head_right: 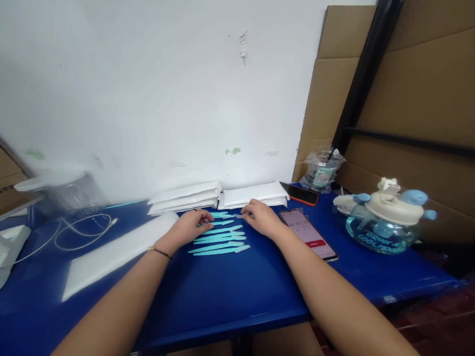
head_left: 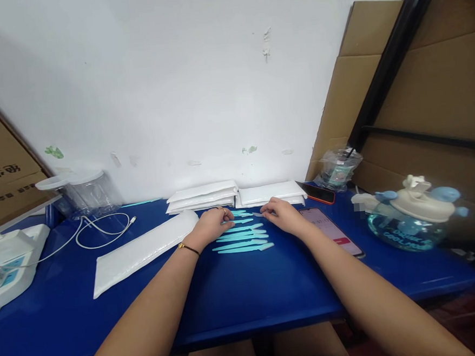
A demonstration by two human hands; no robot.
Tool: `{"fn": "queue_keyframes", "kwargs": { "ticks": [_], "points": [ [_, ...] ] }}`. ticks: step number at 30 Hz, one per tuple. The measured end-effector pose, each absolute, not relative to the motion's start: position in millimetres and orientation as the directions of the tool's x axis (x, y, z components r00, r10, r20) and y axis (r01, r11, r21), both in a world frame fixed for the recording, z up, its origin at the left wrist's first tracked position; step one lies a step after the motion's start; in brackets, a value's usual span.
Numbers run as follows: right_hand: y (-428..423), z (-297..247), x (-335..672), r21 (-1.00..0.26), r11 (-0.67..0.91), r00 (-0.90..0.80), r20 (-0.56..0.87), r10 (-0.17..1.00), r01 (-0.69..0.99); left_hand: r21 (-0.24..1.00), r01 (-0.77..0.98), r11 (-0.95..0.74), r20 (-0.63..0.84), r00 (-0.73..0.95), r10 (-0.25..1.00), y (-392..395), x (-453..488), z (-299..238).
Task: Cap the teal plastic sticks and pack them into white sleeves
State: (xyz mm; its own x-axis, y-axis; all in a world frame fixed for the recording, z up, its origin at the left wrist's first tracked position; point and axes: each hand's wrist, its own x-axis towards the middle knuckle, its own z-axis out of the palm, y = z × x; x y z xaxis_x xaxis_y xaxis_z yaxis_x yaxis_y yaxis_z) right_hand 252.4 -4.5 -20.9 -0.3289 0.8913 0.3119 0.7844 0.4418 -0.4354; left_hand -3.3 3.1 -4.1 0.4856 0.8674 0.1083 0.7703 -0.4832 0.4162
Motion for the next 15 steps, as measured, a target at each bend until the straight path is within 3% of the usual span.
{"fn": "queue_keyframes", "kwargs": {
  "ticks": [6,9,12,15],
  "points": [
    [-0.1,-22.2,244.9,-0.232,0.436,-0.360,0.308,0.881,0.869,0.263,0.810,-0.524,0.147,0.503,0.851,13.8,-11.7,-9.8],
    [-5.1,-18.3,244.2,-0.219,0.458,-0.381,0.320,0.868,0.861,0.218,0.792,-0.570,0.156,0.548,0.822,12.4,-11.0,-7.6],
    [-7.6,-16.6,248.2,-0.327,0.489,-0.382,0.341,0.859,0.809,0.225,0.792,-0.567,0.168,0.542,0.823,9.1,-9.1,-5.4],
    [-5.9,-17.4,253.8,-0.579,0.422,-0.294,0.306,0.906,0.698,0.319,0.793,-0.519,0.191,0.482,0.855,6.4,-8.1,-4.7]
  ]
}}
